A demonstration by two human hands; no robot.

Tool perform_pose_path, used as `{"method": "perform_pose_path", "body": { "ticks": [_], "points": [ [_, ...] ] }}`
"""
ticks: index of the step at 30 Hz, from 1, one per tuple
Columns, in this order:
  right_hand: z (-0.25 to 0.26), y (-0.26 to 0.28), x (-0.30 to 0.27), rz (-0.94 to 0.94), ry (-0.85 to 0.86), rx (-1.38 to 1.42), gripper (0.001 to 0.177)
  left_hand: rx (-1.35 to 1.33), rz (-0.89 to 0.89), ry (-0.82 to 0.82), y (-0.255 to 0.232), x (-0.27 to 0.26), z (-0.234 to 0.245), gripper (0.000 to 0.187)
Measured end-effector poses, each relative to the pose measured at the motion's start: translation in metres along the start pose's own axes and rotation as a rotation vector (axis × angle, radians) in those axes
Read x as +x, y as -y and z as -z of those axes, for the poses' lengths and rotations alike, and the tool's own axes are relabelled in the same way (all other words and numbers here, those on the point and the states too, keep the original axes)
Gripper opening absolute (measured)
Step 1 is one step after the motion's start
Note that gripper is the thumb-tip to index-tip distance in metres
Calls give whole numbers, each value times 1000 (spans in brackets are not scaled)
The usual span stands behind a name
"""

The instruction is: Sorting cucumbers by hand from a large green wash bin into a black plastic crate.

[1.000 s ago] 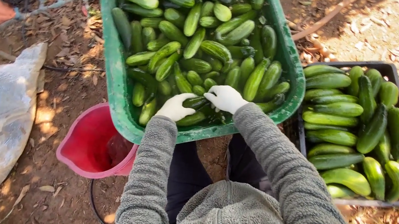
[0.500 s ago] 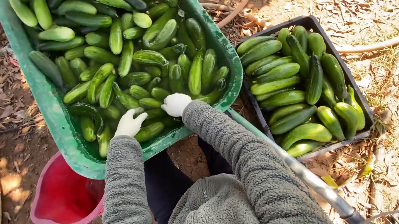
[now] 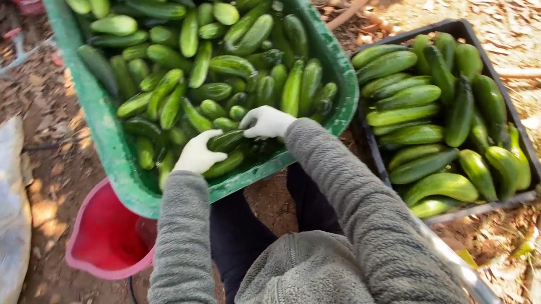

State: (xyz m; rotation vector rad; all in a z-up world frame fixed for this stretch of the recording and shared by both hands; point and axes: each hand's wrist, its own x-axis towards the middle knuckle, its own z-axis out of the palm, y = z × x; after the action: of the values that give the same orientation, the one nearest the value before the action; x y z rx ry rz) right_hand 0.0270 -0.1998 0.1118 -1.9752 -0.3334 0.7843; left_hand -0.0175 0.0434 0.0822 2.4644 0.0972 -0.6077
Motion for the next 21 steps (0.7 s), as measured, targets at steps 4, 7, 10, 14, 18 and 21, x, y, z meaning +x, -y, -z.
{"method": "perform_pose_path", "body": {
  "ticks": [4,7,10,14,18,21],
  "points": [
    [9,-16,21,-55,96,138,51,66,-184,-176,7,10,-9,71],
    [15,1,18,-50,161,100,58,38,-382,-274,-6,4,-10,71],
    [19,1,25,73,136,-174,69,62,-495,-382,-23,-1,-12,76],
    [37,-8,19,165,-14,-228,64,13,-527,-464,-68,-27,7,82],
    [83,-26,-37,235,-278,-140,63,-35,-402,-508,-75,-41,5,82],
    [124,-40,-123,246,-579,57,58,-11,-319,-400,-51,-42,-14,71]
  ]
}}
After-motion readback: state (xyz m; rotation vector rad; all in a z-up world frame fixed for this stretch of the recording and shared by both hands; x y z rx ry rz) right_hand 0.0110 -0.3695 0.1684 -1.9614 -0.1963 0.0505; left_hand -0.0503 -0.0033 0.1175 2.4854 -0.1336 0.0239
